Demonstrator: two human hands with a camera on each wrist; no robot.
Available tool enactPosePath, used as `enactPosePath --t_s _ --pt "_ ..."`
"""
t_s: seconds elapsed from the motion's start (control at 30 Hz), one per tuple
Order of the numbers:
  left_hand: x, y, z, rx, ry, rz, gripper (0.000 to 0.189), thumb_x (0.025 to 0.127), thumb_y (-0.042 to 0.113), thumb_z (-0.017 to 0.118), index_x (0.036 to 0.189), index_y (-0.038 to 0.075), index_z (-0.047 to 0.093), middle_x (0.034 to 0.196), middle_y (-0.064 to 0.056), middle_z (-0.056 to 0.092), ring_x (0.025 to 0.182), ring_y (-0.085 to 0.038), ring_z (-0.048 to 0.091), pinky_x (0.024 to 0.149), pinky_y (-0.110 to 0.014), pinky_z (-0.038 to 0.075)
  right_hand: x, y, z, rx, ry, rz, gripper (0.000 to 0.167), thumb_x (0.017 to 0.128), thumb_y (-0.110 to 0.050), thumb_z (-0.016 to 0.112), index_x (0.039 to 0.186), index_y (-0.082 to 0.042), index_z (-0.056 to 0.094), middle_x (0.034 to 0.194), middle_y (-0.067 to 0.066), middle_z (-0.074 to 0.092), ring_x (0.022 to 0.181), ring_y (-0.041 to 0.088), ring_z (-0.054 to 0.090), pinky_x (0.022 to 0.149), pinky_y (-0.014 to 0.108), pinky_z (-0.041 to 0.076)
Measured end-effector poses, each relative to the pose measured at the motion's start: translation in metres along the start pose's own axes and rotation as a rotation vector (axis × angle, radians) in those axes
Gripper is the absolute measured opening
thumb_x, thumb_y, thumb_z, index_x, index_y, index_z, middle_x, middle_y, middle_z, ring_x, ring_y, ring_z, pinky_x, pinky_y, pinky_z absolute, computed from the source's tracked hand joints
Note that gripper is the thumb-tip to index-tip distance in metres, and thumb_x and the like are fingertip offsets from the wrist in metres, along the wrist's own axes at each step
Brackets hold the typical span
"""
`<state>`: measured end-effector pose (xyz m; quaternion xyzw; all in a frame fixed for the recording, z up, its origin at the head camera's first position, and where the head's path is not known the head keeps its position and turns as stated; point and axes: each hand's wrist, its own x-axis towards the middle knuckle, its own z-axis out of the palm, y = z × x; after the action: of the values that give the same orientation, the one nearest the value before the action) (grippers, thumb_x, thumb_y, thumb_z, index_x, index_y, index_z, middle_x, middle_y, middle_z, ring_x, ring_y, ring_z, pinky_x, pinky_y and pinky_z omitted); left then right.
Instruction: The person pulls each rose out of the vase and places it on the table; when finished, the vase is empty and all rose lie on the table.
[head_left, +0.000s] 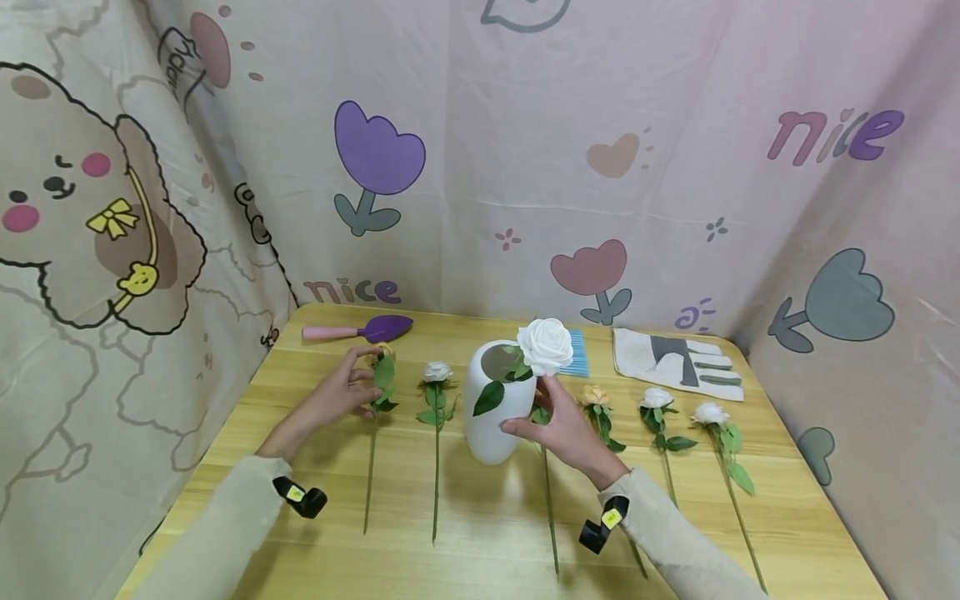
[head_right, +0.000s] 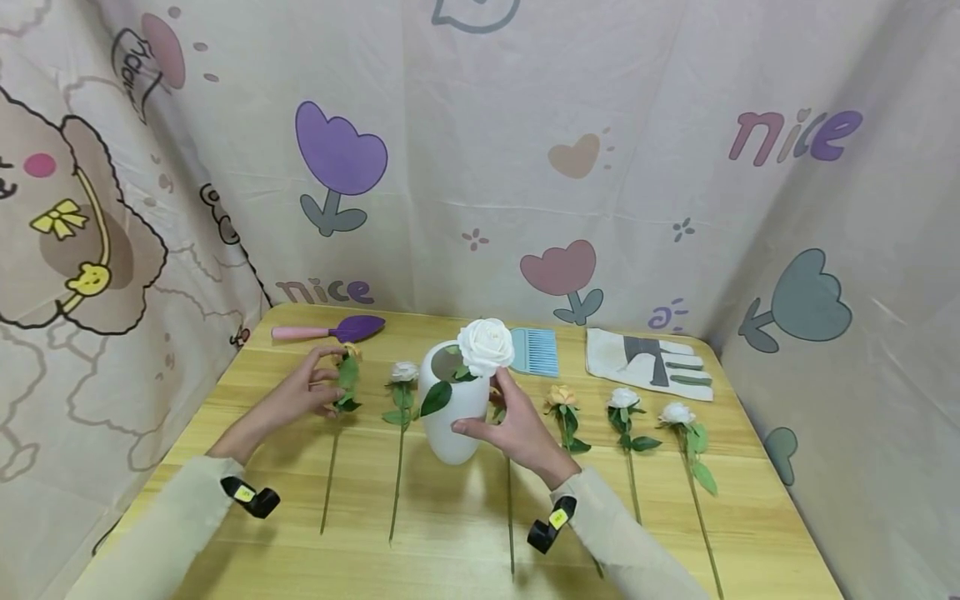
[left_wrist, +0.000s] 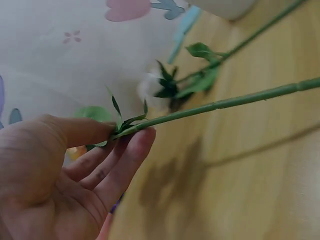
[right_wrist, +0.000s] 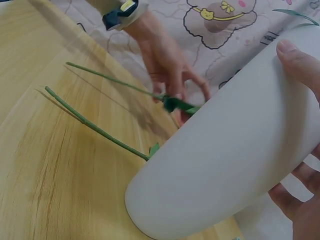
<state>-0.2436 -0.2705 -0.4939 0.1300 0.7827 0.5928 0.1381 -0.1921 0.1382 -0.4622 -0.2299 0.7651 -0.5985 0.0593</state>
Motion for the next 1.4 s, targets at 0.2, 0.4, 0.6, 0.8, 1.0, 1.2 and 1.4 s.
enactPosePath --t_s 0.2,0.4,0.6,0.8,1.0,1.2,1.4 --pt "0.001 -0.017 0.013 0.067 0.003 -0.051 0.071 0.108 0.000 0.062 0.168 0.010 0.024 0.151 -0.040 0.052 0.107 -0.031 0.075 0.076 -0.040 0.071 0.000 0.000 0.000 0.003 0.001 0.008 0.087 0.093 -0.033 0.089 0.164 -0.038 0.040 0.164 -0.002 0.049 0.152 0.035 0.049 0.122 0.068 0.041" --pt "0.002 -0.020 0.018 0.097 0.024 -0.086 0.066 0.110 0.003 0.061 0.166 0.006 0.027 0.152 -0.040 0.051 0.112 -0.034 0.074 0.077 -0.039 0.071 -0.001 -0.001 0.001 0.005 0.001 0.022 0.087 0.093 -0.033 0.089 0.164 -0.038 0.040 0.164 -0.003 0.049 0.152 0.035 0.048 0.123 0.070 0.041" --pt "0.000 -0.019 0.020 0.108 0.044 -0.120 0.061 0.113 0.015 0.060 0.167 0.011 0.030 0.156 -0.038 0.048 0.106 -0.031 0.076 0.081 -0.041 0.071 -0.001 -0.003 0.001 0.003 0.005 0.026 0.087 0.093 -0.035 0.089 0.164 -0.038 0.040 0.164 -0.002 0.049 0.152 0.036 0.049 0.122 0.070 0.043" --pt "-0.002 -0.018 0.022 0.126 0.055 -0.130 0.057 0.114 0.021 0.059 0.165 0.014 0.035 0.152 -0.034 0.051 0.101 -0.027 0.075 0.080 -0.041 0.071 -0.001 -0.002 0.001 0.001 0.003 0.014 0.088 0.093 -0.032 0.089 0.166 -0.034 0.038 0.165 0.001 0.048 0.152 0.036 0.049 0.122 0.069 0.044" --pt "-0.001 -0.009 0.020 0.243 0.137 -0.097 0.053 0.114 0.025 0.060 0.161 0.007 0.041 0.145 -0.030 0.057 0.107 -0.033 0.074 0.080 -0.038 0.070 0.000 -0.002 0.001 0.010 0.002 0.016 0.089 0.093 -0.033 0.089 0.166 -0.036 0.038 0.165 0.000 0.048 0.152 0.035 0.049 0.122 0.069 0.044" --pt "0.002 0.030 0.020 0.334 0.242 0.067 0.046 0.113 0.026 0.062 0.154 0.007 0.053 0.151 -0.021 0.059 0.130 -0.042 0.064 0.101 -0.056 0.064 -0.001 -0.002 0.000 0.009 0.004 0.016 0.089 0.093 -0.035 0.089 0.165 -0.039 0.038 0.164 -0.001 0.049 0.152 0.036 0.049 0.121 0.069 0.044" --pt "0.004 0.079 0.042 0.239 0.179 0.310 0.035 0.111 0.017 0.066 0.145 0.010 0.062 0.149 -0.013 0.061 0.135 -0.034 0.061 0.113 -0.055 0.057 -0.001 0.000 0.000 0.003 0.002 0.016 0.089 0.093 -0.035 0.089 0.165 -0.039 0.037 0.165 -0.001 0.048 0.152 0.037 0.049 0.121 0.069 0.044"
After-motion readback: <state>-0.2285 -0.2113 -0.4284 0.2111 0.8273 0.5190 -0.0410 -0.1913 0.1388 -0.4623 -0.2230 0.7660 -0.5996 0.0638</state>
